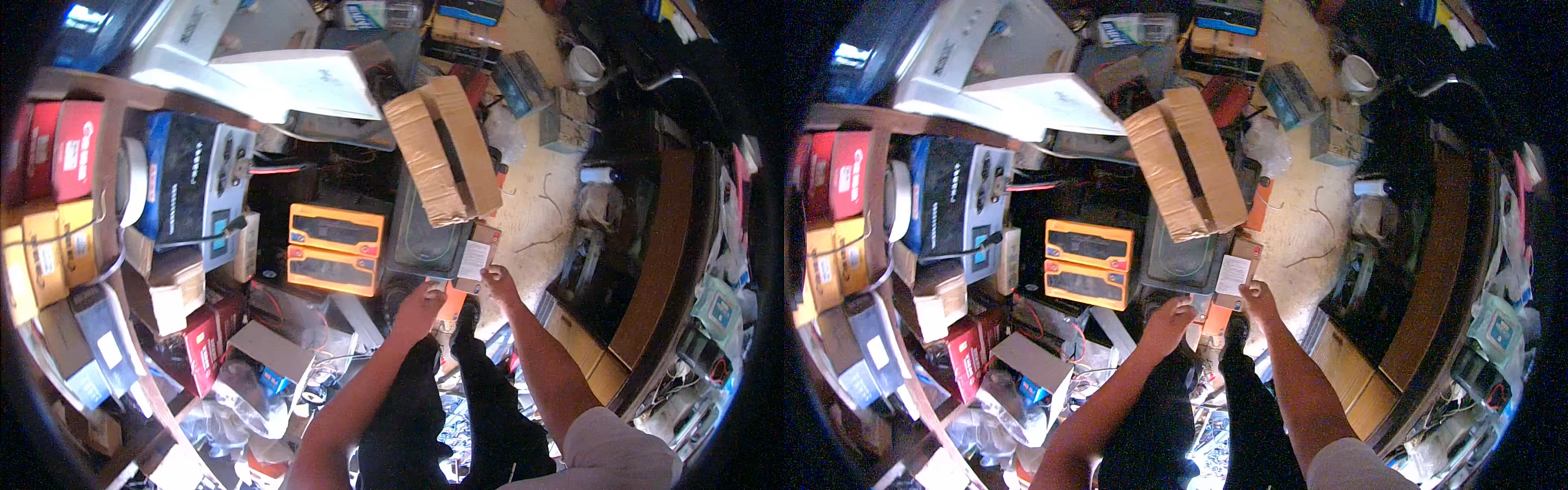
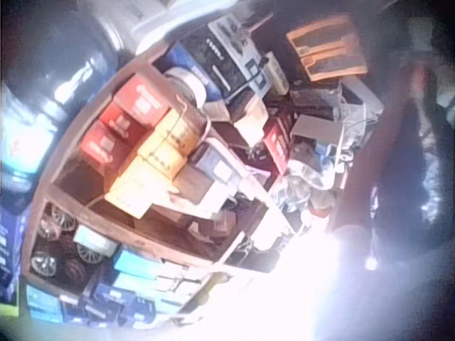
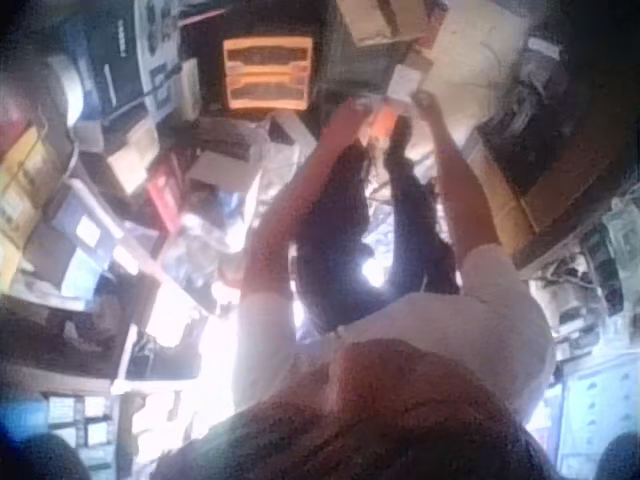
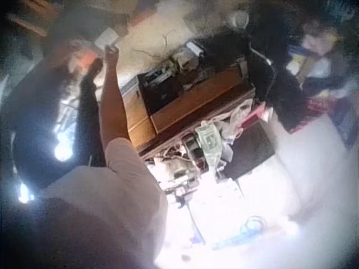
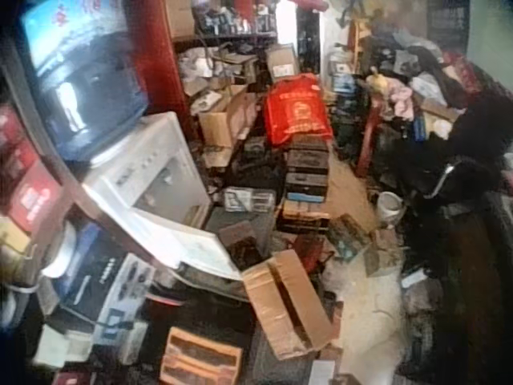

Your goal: The person uses a power drill on the front of a blue electric tricycle, then moves into a cluttered workshop. They retrieve a battery tester and repeatedly connect it to a series of batteries, checking terminals and wires.

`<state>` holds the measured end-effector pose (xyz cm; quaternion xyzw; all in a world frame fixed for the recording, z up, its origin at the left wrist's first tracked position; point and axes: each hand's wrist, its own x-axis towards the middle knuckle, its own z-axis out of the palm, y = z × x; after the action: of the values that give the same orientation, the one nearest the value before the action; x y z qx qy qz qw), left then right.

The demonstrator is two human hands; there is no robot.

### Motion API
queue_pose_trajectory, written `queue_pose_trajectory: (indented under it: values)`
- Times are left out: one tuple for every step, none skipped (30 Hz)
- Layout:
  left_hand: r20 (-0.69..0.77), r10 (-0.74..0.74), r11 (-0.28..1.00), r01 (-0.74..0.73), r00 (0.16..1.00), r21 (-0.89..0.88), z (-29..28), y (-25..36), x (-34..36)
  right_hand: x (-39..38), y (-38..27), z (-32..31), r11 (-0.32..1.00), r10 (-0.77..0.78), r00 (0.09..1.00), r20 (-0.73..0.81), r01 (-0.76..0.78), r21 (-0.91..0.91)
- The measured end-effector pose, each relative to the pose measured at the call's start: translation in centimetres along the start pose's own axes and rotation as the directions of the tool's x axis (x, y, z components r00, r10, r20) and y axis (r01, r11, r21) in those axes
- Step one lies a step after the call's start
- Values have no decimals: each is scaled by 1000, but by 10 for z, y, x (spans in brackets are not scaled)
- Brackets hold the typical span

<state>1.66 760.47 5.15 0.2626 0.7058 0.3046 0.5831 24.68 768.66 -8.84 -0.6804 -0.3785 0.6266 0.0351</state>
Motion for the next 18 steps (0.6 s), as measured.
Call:
queue_pose_trajectory:
  values:
    - [-44,-1,1000,2,999,28,-13,3,-15,3,3,0,997,-33,994,-100,25,-77]
    - [-73,-16,999,19,997,42,-27,6,-32,4,4,-3,984,-157,977,-142,143,-103]
    - [-132,-30,999,35,991,39,-39,7,-52,0,5,-5,981,-177,964,-198,157,-113]
    - [-194,-1,1000,2,981,4,-53,7,-74,-7,5,-9,968,-237,958,-160,218,-125]
    - [-252,-40,994,13,967,-109,-66,6,-93,-15,2,-14,966,-245,959,-143,229,-121]
    - [-369,4,990,-55,930,-128,-75,3,-114,-26,-3,-16,970,-230,962,-148,216,-109]
    - [-463,14,999,-29,886,-26,-86,0,-132,-35,-12,-16,956,-269,960,-79,256,-144]
    - [-500,-32,991,92,865,96,-100,-3,-142,-48,-21,-17,946,-283,959,-32,274,-172]
    - [-549,39,980,74,835,183,-110,-4,-153,-61,-35,-16,942,-269,963,3,263,-207]
    - [-566,77,947,117,821,299,-117,-4,-153,-73,-50,-10,912,-338,939,71,345,-222]
    - [-578,66,912,187,813,366,-125,-3,-150,-85,-69,0,865,-404,907,116,421,-275]
    - [-604,117,901,171,789,398,-125,0,-140,-95,-89,12,809,-465,870,165,493,-320]
    - [-584,164,838,200,795,507,-126,3,-127,-105,-109,26,753,-513,830,217,557,-349]
    - [-552,173,755,251,815,606,-126,6,-108,-113,-130,42,598,-638,717,281,691,-406]
    - [-550,248,748,203,798,632,-126,9,-88,-120,-149,59,439,-715,606,347,777,-451]
    - [-529,310,693,193,790,695,-123,11,-70,-124,-166,77,355,-736,549,395,811,-465]
    - [-513,262,666,231,818,709,-117,11,-57,-127,-181,95,253,-768,472,433,845,-471]
    - [-522,227,638,279,822,718,-111,12,-47,-129,-195,112,189,-755,443,483,853,-486]
